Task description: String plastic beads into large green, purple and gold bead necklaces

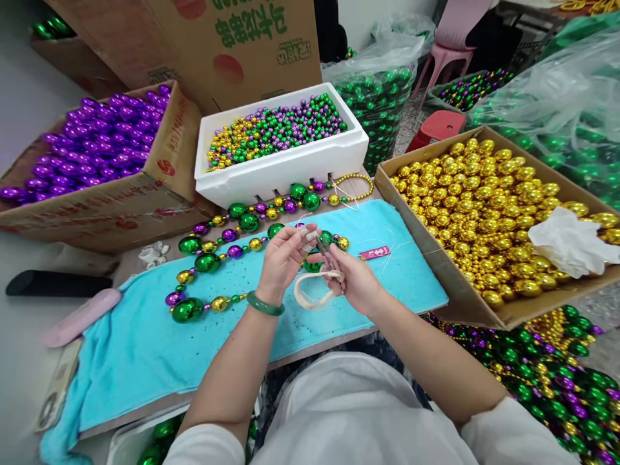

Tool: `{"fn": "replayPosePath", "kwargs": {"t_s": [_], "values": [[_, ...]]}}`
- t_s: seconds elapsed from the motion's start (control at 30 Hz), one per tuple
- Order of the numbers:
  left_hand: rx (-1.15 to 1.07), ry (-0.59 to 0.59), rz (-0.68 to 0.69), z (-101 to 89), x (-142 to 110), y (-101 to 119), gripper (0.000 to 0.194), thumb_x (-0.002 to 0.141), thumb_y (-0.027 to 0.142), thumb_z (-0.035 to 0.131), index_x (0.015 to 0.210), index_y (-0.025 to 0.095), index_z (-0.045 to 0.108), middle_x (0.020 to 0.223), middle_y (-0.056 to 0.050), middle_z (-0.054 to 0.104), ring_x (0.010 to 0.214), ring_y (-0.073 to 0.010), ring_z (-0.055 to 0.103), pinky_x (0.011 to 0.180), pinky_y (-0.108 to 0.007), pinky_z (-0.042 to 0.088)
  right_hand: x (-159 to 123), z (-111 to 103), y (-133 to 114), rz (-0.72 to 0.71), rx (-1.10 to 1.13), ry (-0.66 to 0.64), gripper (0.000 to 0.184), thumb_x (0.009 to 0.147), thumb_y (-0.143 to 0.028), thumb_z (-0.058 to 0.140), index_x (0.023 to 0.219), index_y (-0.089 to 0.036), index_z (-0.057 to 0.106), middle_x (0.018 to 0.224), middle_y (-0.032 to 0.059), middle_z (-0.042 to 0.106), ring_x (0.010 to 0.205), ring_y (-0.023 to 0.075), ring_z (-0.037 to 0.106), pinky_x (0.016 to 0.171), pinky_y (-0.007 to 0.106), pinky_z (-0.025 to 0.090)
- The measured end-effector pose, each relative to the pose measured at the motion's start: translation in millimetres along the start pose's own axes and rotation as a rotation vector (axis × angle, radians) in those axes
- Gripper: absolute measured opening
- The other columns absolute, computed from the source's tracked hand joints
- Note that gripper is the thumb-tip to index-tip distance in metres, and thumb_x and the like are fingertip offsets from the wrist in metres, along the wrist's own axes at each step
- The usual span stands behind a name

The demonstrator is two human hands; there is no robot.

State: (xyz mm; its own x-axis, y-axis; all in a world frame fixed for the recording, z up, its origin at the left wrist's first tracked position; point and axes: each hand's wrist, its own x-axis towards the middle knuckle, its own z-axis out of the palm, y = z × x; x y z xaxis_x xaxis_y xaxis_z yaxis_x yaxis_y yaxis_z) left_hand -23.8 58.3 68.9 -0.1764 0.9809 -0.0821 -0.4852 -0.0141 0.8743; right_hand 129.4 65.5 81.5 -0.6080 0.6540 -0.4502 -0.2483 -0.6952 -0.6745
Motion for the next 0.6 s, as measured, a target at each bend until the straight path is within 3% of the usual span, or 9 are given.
{"fn": "replayPosePath", "kwargs": {"t_s": [0.2,0.37,0.5,0.6], "values": [[0.059,-0.013,-0.022,2.4,-7.8,-0.2,0.023,0.073,0.031,0.078,0.077,0.019,0.059,0.109,-0.007,0.072,0.1,-0.0215,0.069,0.074,-0.03,0.057,9.4,4.0,3.0,0.059,0.126,-0.007,0.036,0.084,-0.047,0.06,0.078,-0.012,0.068,0.052,-0.0031,0.047,0.04,0.0054,0.03,0.039,0.023,0.017],[0.091,0.003,0.047,-1.6,-6.2,-8.2,0.021,0.071,0.031,0.08,0.074,0.019,0.063,0.091,-0.003,0.071,0.086,-0.0153,0.067,0.079,-0.028,0.054,14.2,5.5,5.1,0.043,0.16,0.029,0.032,0.08,-0.045,0.064,0.072,-0.014,0.064,0.048,-0.0041,0.044,0.038,0.0051,0.028,0.039,0.022,0.014],[0.164,0.051,0.109,-5.7,-2.0,-16.0,0.021,0.069,0.03,0.081,0.072,0.018,0.064,0.082,-0.002,0.067,0.078,-0.0122,0.064,0.077,-0.025,0.053,13.9,5.1,0.0,-0.058,0.125,0.032,0.036,0.072,-0.05,0.07,0.069,-0.016,0.061,0.045,-0.0068,0.036,0.038,0.0056,0.024,0.039,0.023,0.014],[0.147,0.103,0.098,-9.6,1.1,-18.3,0.025,0.066,0.033,0.082,0.071,0.018,0.062,0.079,-0.001,0.066,0.075,-0.0129,0.064,0.076,-0.027,0.054,7.6,-10.8,-10.1,-0.183,-0.053,0.089,0.043,0.07,-0.059,0.067,0.075,-0.017,0.064,0.049,-0.0059,0.037,0.041,0.0073,0.029,0.042,0.024,0.021]]}}
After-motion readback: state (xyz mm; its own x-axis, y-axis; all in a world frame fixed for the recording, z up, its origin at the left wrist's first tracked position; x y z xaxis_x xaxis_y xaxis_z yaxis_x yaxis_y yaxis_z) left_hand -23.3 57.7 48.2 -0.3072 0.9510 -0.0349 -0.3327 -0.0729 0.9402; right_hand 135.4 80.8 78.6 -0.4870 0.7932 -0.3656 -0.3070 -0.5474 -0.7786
